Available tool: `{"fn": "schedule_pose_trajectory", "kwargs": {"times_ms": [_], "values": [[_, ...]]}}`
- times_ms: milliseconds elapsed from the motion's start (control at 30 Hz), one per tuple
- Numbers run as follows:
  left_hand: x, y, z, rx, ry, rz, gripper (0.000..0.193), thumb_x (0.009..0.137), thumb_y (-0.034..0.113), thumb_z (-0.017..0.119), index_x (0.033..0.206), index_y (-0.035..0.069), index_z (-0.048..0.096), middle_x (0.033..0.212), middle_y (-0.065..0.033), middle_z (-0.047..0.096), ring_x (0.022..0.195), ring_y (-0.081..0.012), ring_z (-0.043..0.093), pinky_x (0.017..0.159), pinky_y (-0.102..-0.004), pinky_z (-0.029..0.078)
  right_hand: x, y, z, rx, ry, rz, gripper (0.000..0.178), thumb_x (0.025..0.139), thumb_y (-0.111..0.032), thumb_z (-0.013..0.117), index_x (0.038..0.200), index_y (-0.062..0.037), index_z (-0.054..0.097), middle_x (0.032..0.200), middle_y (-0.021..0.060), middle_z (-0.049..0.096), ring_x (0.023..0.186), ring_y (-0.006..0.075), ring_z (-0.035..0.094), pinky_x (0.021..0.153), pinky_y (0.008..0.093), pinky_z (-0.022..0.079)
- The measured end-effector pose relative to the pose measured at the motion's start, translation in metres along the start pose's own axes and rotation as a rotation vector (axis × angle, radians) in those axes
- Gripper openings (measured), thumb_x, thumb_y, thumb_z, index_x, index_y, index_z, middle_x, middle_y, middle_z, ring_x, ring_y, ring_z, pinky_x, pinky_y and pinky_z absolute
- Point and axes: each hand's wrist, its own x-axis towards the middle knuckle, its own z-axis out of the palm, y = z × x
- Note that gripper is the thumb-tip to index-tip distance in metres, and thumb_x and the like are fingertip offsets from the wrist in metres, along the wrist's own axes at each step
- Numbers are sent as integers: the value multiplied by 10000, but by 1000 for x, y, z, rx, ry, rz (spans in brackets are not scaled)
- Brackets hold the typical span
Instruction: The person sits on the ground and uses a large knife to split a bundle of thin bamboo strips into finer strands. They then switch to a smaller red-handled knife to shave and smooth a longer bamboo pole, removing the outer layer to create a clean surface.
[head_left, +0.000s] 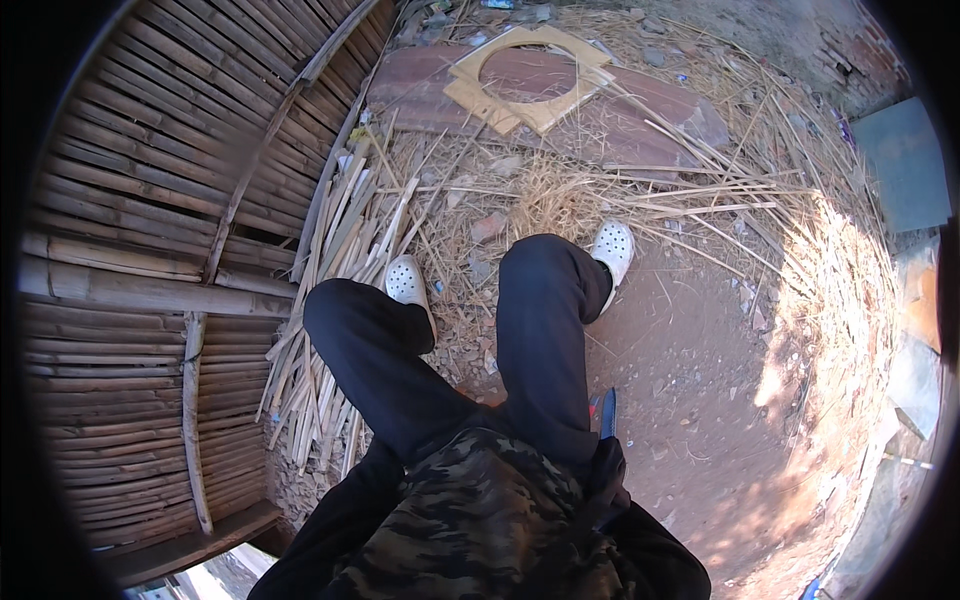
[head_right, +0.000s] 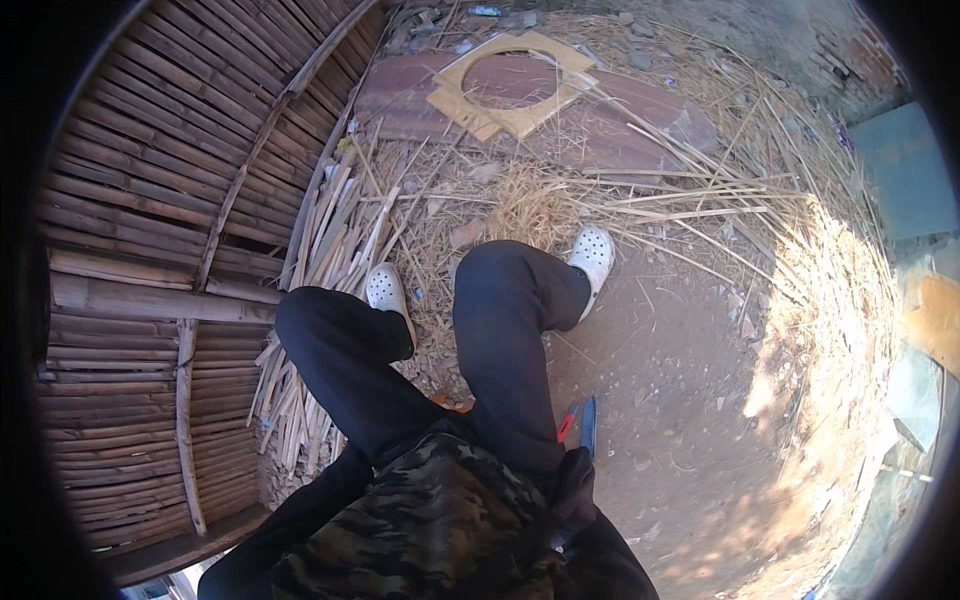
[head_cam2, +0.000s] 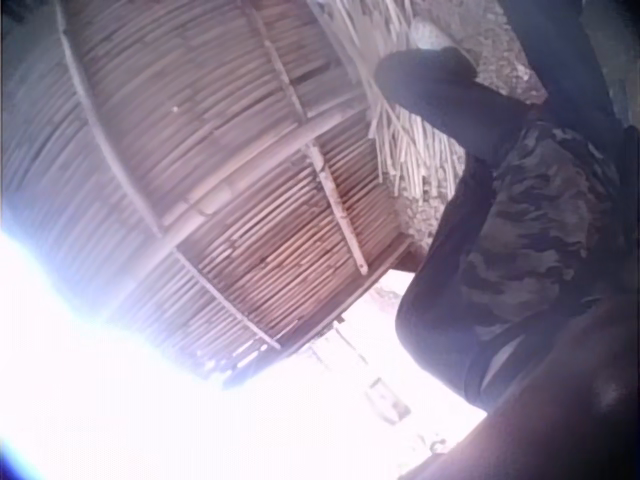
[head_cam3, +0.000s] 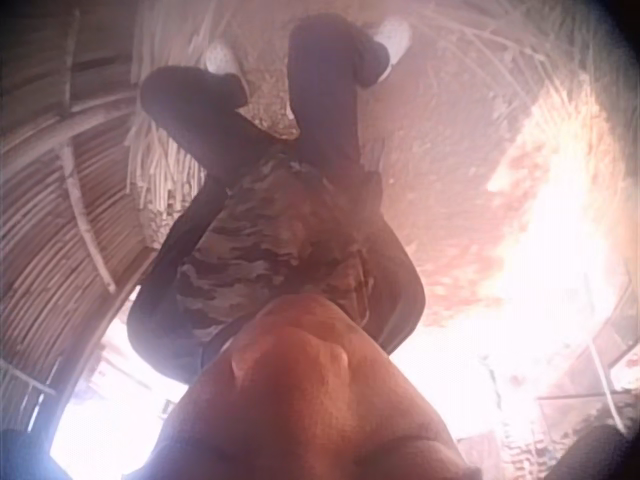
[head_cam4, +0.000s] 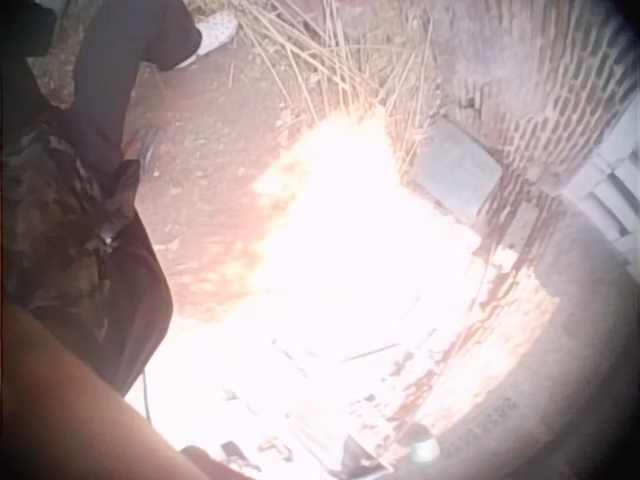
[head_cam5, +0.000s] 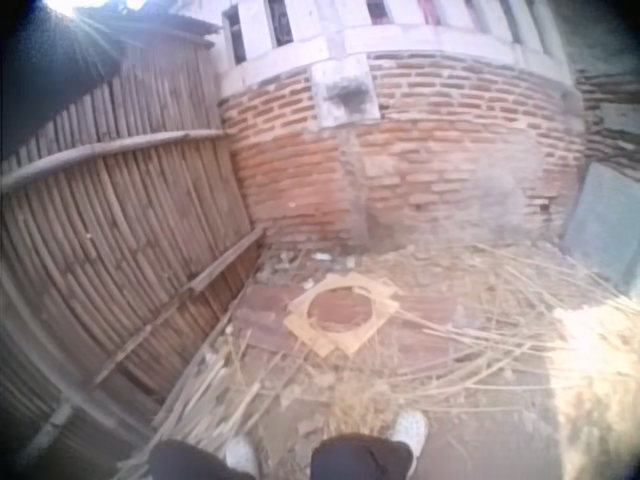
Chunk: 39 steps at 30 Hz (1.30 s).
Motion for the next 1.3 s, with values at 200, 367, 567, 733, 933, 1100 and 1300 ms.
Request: {"fn": "schedule_pose_trajectory", "kwargs": {"times_ms": [200,367,567,733,933,1100,1300], "values": [[-1,-6,29,101,7,53,395,784,387,630,946,27,606,855,-126,658,812,-262,636,749,-370,485,-35,73,-39,19,175,115,479,807,-494,635,915,-28,658,854,223,670,843,378,657,712,459,495],[10,-17,34,155,79,77,407,763,391,651,944,29,607,851,-132,661,806,-270,641,737,-377,488,-72,116,-63,-42,250,222,480,808,-493,634,921,-27,658,858,222,670,847,380,657,717,459,496],[67,-26,22,228,174,67,422,738,396,676,941,32,608,845,-140,665,799,-279,647,723,-385,493,-93,112,-82,-159,240,274,481,809,-492,634,927,-26,657,862,221,671,853,381,656,723,460,497],[132,-50,27,210,289,97,405,760,305,690,998,-5,583,946,-197,653,876,-354,637,790,-422,490,-84,66,-74,-229,197,255,482,809,-491,633,933,-26,657,865,220,672,857,382,655,728,460,498],[158,-46,16,446,218,75,488,778,260,675,1196,53,533,1186,-193,572,1152,-347,522,939,-465,434,-76,12,-66,-296,162,232,483,810,-490,633,939,-25,656,870,219,673,863,383,655,734,460,499],[160,-14,17,649,77,-22,592,766,292,687,1316,232,478,1356,-59,467,1312,-280,374,1026,-556,327,-77,-11,-63,-342,151,244,484,811,-489,632,945,-24,656,873,218,674,867,384,654,740,460,500],[150,-1,35,804,48,38,338,735,323,729,1029,249,580,1156,-22,505,1199,-224,450,1020,-552,298,-77,-22,-61,-374,148,260,485,812,-488,631,951,-23,655,877,217,675,873,386,653,746,461,501]]}}
